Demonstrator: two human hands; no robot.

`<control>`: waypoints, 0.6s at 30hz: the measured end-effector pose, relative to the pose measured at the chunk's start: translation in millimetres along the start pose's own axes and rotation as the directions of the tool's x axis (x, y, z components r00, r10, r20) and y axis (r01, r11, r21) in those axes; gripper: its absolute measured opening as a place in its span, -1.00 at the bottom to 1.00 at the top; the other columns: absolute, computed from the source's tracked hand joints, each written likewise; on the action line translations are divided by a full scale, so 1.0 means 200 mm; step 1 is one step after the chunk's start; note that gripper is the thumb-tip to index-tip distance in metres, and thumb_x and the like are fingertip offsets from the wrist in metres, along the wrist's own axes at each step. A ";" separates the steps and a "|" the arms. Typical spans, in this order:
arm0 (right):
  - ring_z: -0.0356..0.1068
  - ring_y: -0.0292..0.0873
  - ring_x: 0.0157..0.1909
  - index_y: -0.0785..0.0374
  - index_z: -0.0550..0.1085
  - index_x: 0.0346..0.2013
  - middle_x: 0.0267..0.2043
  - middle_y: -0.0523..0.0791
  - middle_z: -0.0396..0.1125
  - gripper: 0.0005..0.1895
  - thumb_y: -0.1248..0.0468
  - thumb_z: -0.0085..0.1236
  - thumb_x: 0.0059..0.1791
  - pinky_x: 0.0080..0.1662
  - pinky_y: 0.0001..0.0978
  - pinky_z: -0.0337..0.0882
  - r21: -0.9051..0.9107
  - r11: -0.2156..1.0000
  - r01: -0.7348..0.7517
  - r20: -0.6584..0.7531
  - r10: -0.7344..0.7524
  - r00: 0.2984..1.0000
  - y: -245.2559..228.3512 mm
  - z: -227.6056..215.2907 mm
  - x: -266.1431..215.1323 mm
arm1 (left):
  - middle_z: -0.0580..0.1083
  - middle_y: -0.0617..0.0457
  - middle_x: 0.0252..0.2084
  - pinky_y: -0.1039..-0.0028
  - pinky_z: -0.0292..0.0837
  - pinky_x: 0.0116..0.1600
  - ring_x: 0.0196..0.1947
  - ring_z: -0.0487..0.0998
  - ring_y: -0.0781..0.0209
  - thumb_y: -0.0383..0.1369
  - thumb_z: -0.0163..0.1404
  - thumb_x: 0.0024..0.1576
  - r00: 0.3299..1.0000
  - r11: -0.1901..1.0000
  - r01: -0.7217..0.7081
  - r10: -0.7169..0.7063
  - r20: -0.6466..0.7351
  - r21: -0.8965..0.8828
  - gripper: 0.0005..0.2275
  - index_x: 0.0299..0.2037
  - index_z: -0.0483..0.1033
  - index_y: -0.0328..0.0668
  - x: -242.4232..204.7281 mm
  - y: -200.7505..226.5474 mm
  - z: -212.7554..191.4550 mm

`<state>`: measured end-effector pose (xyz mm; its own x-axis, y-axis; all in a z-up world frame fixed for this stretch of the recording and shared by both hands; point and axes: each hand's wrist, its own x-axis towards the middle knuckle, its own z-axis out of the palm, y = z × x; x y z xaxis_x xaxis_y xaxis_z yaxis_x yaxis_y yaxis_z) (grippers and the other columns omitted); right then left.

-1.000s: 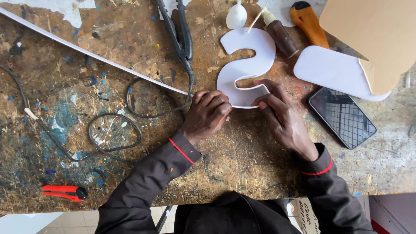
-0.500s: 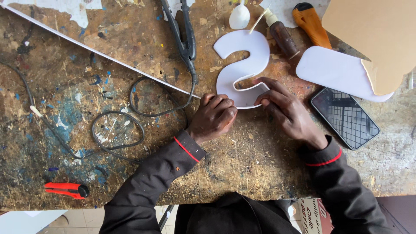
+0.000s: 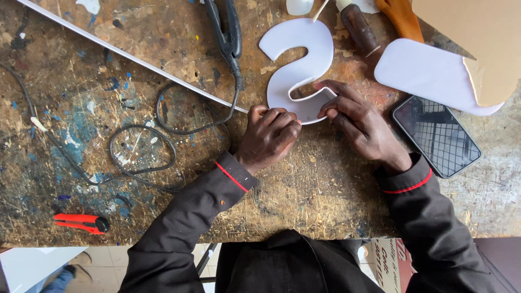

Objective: The person assembles a white plastic letter 'S' by applying glue to the edges of a smaller piece and attaching it to the main body. They press the pieces together firmly to secure the bond and ensure proper alignment.

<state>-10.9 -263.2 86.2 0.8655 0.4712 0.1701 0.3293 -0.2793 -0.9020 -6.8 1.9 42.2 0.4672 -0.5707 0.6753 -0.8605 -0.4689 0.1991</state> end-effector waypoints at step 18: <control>0.36 0.60 0.45 0.39 0.44 0.31 0.49 0.39 0.29 -0.70 0.27 -0.07 0.35 0.31 0.48 0.36 -0.031 0.997 0.072 -0.075 -0.074 0.994 -0.08 0.05 -0.03 | 0.51 0.14 -0.28 0.15 0.31 -0.02 -0.29 0.57 0.15 -0.50 0.31 0.19 0.998 1.000 0.009 -0.010 0.068 0.024 -0.74 -0.16 0.44 0.06 -0.03 0.01 0.03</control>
<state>-26.0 -252.7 96.0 0.8648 0.4261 0.2656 0.4021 -0.2710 -0.8746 -9.6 0.9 34.9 0.4889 -0.6106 0.6231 -0.8514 -0.4896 0.1882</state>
